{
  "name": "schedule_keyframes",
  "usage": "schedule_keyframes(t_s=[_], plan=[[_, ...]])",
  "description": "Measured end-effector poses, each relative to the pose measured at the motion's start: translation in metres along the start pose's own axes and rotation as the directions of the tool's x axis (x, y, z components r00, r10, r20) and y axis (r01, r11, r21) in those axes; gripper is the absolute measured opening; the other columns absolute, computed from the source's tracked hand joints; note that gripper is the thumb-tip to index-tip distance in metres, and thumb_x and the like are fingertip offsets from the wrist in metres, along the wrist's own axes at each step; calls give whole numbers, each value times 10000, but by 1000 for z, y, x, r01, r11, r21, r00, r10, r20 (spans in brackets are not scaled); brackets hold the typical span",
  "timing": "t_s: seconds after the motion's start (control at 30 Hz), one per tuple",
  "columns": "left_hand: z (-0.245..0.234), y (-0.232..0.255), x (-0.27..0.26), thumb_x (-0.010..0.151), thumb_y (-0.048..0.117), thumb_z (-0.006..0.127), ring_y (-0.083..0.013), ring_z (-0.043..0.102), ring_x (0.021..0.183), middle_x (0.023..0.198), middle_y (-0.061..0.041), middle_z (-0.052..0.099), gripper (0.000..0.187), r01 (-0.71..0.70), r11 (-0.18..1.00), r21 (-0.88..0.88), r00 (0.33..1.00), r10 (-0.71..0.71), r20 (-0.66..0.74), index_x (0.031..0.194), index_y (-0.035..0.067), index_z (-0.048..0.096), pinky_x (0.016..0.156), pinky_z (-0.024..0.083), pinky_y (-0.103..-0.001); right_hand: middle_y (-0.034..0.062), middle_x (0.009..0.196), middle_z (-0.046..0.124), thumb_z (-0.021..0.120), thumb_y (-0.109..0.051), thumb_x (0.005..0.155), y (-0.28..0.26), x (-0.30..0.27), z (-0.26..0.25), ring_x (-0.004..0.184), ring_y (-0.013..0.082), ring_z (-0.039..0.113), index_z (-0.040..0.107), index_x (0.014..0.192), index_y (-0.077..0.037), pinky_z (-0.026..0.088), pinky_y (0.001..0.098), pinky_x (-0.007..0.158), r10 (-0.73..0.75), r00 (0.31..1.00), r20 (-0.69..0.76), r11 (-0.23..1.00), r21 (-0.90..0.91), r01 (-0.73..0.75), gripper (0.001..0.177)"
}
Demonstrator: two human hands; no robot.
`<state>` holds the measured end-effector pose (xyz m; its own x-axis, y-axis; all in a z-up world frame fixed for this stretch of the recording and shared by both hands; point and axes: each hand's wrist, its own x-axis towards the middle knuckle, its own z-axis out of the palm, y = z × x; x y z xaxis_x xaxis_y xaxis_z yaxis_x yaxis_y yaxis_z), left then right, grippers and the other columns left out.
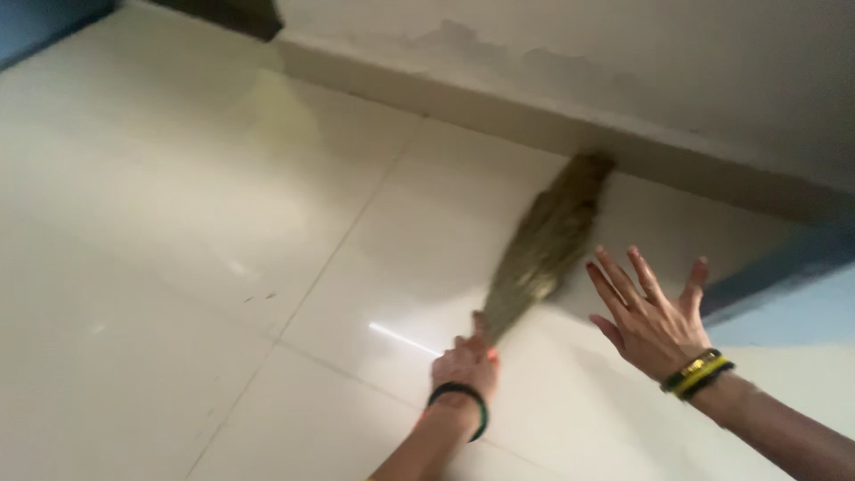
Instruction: The person uses a broom to sweep debris and dust from the floor, moving into a corner and under a door frame.
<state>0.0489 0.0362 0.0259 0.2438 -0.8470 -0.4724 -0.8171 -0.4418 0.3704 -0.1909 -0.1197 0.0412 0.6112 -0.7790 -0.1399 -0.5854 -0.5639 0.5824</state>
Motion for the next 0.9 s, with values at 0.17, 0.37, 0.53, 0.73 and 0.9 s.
schedule_keyframes(t_s=[0.17, 0.37, 0.53, 0.73, 0.9], plan=[[-13, 1, -7, 1084, 408, 355, -309, 698, 1053, 1252, -200, 609, 720, 118, 992, 41, 988, -121, 101, 1650, 163, -16, 925, 566, -443, 15, 1747, 106, 499, -588, 1077, 29, 4, 48, 1583, 275, 8, 301, 1697, -248, -12, 843, 1050, -3, 772, -636, 987, 121, 104, 734], [-15, -6, -8, 1030, 460, 458, -292, 711, 1008, 1181, -130, 644, 802, 165, 981, 98, 984, -170, 51, 1640, 171, 24, 890, 578, -425, -56, 1659, 107, 495, -503, 927, 59, 12, 32, 1537, 280, 25, 256, 1596, -377, 115, 946, 946, -56, 905, -421, 971, 189, 148, 721], [-4, -11, -5, 1004, 452, 506, -306, 708, 986, 1128, -125, 660, 806, 134, 988, 79, 990, -132, -41, 1624, 175, 70, 862, 587, -438, -45, 1729, 8, 435, -522, 942, 74, 45, 2, 1536, 232, -8, 168, 1618, -397, 87, 892, 998, -126, 981, -146, 969, 193, 153, 738], [8, -20, -1, 963, 448, 578, -320, 714, 924, 1067, -119, 670, 875, 107, 990, 87, 987, -95, -132, 1615, 165, 68, 812, 584, -456, 40, 1722, -10, 476, -529, 930, 86, 74, -11, 1548, 237, 6, 186, 1606, -288, 17, 791, 1149, -35, 980, -195, 982, 176, 70, 774], [15, -25, 0, 951, 452, 600, -324, 723, 861, 1000, -110, 682, 890, 133, 987, 85, 982, -120, -143, 1616, 182, 73, 753, 599, -459, 89, 1724, -8, 559, -468, 900, 106, 83, 5, 1591, 247, 15, 167, 1624, -169, 44, 724, 1193, 300, 930, -211, 935, 257, -243, 876]])
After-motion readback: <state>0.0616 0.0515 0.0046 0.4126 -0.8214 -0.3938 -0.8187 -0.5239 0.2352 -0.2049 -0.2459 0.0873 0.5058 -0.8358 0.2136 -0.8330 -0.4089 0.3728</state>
